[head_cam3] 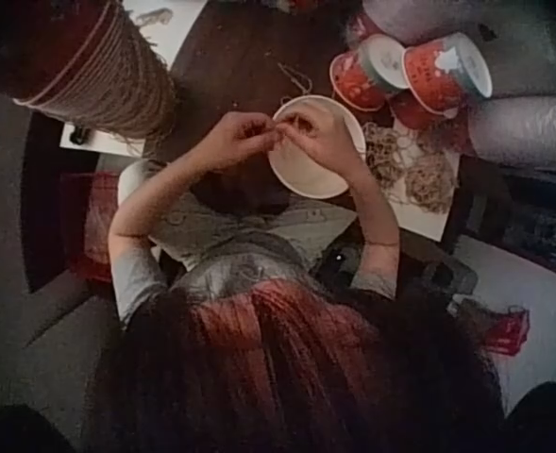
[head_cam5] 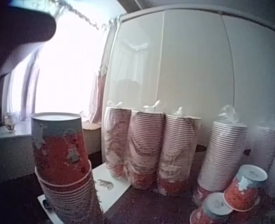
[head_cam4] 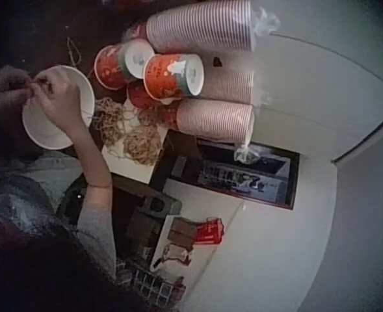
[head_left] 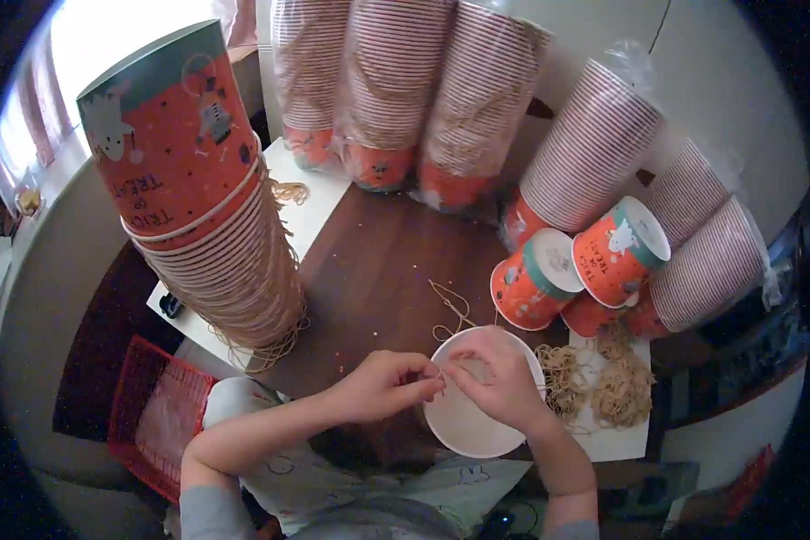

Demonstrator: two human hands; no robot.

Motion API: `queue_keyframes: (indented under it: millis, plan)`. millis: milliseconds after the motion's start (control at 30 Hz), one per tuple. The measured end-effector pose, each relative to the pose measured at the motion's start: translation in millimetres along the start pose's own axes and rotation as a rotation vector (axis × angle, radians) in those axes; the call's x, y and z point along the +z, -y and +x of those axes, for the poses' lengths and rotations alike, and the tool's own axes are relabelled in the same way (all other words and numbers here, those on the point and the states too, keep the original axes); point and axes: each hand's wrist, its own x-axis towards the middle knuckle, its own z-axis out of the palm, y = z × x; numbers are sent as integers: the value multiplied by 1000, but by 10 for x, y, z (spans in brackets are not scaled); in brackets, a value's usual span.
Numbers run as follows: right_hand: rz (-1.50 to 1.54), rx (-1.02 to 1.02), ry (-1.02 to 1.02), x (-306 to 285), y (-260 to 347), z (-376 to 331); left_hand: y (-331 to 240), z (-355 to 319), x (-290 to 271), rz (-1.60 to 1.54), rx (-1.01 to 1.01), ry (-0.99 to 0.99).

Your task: Tying rubber bands onto paper bowls and stacking them for packaging.

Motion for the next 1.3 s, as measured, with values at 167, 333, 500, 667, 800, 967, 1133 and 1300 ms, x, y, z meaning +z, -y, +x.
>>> queue_keyframes:
  millis: [167, 333, 500, 667, 800, 967, 1133, 1300]
  plan:
    - [-470, -261, -252, -10, 48, -157, 1, 40, -32, -178, -104, 1]
    - [-511, -260, -172, 92, -17, -219, 31, 46, -25, -218, -92, -1]
    - [-482, -247, -232, 54, 22, -209, 34, 64, -85, -273, -152, 26]
    - [-451, -269, -104, 119, 69, -329, 98, 51, -105, -286, -136, 24]
    - [-489, -368, -82, 273, 154, -355, 30, 64, -116, -271, -177, 65]
    - [-496, -279, -65, 103, 82, -198, 81, 12, -153, -29, -39, 12]
    - [-274, -186, -20, 159, 5, -31, 66, 14, -130, 47, 40, -53]
    - [-269, -94, -12, 188, 10, -32, -3, -2, -156, -165, -119, -52]
